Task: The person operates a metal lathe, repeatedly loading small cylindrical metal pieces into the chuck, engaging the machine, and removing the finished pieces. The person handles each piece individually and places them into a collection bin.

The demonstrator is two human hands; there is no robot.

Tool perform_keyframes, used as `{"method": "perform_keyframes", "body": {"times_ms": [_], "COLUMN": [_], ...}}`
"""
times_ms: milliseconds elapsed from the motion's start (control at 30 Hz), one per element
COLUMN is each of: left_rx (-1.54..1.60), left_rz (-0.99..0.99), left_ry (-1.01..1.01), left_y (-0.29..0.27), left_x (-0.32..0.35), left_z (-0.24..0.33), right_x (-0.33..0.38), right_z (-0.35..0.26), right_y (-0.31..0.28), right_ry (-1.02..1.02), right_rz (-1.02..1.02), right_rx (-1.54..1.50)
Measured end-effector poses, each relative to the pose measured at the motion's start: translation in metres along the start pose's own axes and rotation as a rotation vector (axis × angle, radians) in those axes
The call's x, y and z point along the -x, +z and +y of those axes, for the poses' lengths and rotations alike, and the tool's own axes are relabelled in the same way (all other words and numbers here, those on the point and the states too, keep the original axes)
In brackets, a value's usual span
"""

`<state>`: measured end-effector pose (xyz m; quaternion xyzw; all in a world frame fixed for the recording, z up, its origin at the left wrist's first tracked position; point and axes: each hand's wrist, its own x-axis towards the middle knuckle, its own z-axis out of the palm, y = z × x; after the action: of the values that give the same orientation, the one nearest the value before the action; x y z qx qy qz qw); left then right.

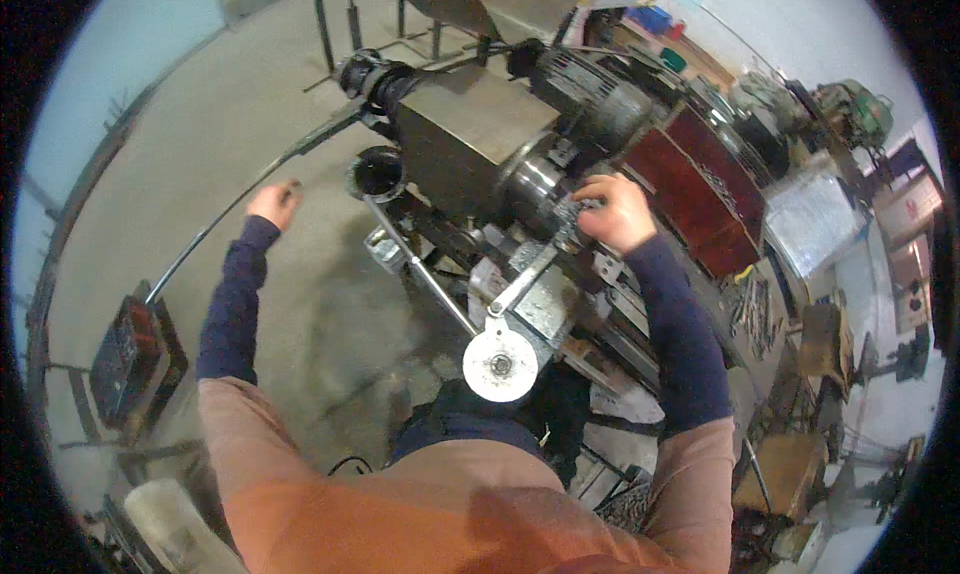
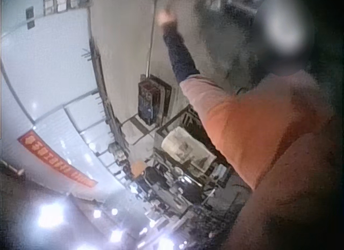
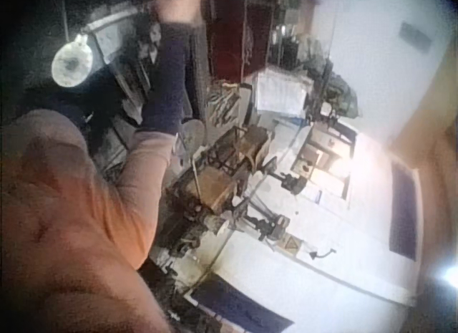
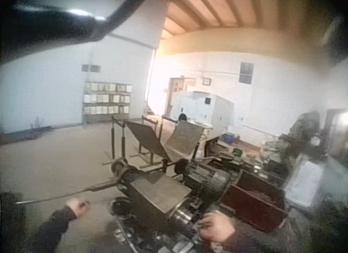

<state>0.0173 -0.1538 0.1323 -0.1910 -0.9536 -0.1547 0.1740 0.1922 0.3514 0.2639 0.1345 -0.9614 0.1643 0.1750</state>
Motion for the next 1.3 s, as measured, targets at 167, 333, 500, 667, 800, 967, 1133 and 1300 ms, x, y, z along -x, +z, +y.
{"method": "perform_keyframes", "body": {"times_ms": [167, 333, 500, 667, 800, 967, 1133, 1300], "left_rx": [-0.476, -0.313, -0.228, -0.137, -0.279, 1.143, 1.783, 2.051], "left_rz": [-0.049, 0.032, -0.218, -0.098, -0.123, -0.225, -0.675, -0.734], "left_ry": [-0.282, -0.564, -0.826, -0.635, -0.319, 0.019, 0.006, -0.274], "left_y": [-0.072, -0.031, -0.087, -0.082, -0.093, -0.098, -0.039, -0.020], "left_x": [0.045, 0.101, 0.118, 0.144, 0.125, 0.070, 0.042, 0.052], "left_z": [-0.146, -0.112, 0.053, 0.093, 0.114, 0.226, 0.332, 0.360], "right_x": [-0.052, -0.047, -0.043, -0.035, -0.007, 0.039, 0.067, 0.084], "right_z": [-0.022, -0.007, 0.004, -0.013, -0.023, -0.092, -0.107, -0.098], "right_y": [0.041, 0.049, 0.053, 0.038, 0.013, -0.003, 0.006, 0.008], "right_ry": [0.335, 0.258, 0.239, 0.324, -0.099, -0.320, -0.219, -0.142], "right_rz": [-0.332, -0.298, -0.212, -0.214, -0.003, 0.166, 0.308, 0.323], "right_rx": [0.216, 0.070, 0.143, 0.218, 0.141, -0.316, -0.315, -0.255]}}
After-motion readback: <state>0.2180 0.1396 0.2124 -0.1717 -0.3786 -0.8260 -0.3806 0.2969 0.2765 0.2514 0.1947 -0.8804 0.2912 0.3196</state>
